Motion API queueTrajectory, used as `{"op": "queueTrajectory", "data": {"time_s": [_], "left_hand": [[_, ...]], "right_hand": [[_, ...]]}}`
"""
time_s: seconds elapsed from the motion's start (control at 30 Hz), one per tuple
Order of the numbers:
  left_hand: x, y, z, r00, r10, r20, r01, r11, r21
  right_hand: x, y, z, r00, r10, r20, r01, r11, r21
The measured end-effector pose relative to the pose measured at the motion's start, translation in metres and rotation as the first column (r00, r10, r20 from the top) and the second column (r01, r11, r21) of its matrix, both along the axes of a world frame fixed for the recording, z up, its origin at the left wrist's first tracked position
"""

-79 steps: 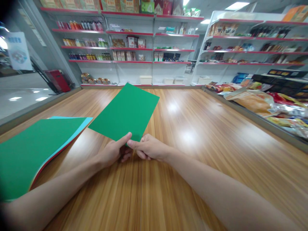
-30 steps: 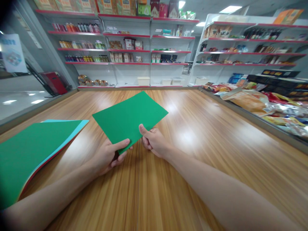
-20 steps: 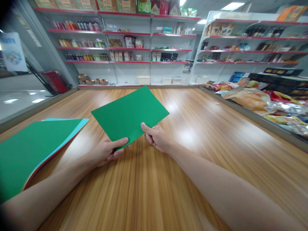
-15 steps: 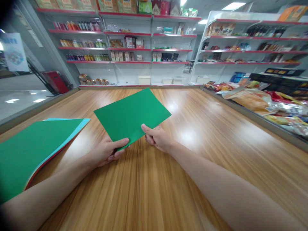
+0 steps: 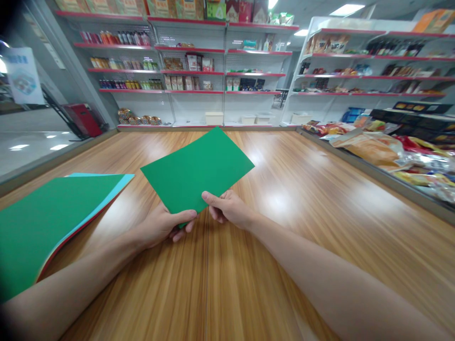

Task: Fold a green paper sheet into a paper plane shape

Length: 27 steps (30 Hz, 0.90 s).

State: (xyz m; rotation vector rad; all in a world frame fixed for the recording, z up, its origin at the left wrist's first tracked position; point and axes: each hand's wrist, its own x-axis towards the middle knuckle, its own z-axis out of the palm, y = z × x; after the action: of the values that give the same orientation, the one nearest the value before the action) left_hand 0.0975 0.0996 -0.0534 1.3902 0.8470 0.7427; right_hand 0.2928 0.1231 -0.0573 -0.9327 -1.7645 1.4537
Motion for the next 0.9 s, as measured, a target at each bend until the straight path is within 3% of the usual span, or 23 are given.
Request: {"op": "queueTrajectory", "data": {"time_s": [0.13,0.27,0.47,0.7,0.9], "left_hand": [[0.000,0.000,0.001,0.999,0.035,-0.002,-0.035,0.998,0.047],[0.000,-0.001,0.003,0.998,0.054,-0.020,-0.051,0.991,0.120],[0.001,-0.001,0.001,0.999,0.050,-0.017,-0.048,0.992,0.116],[0.000,0.005,-0.006,0.999,0.015,0.038,-0.015,1.000,0.001],[-0.003,0.004,-0.006,0.997,0.062,0.047,-0.063,0.998,0.025]], "right_hand": [[-0.002,-0.003,0.004,0.995,0.073,0.068,-0.073,0.997,-0.003],[-0.003,-0.003,0.004,0.996,0.071,0.058,-0.071,0.997,-0.016],[-0.009,-0.005,0.006,0.994,0.104,0.030,-0.103,0.994,-0.023],[-0.013,-0.003,-0.002,0.985,-0.119,-0.123,0.106,0.989,-0.106],[-0.016,-0.006,0.002,0.994,-0.047,-0.095,0.032,0.988,-0.153]]}}
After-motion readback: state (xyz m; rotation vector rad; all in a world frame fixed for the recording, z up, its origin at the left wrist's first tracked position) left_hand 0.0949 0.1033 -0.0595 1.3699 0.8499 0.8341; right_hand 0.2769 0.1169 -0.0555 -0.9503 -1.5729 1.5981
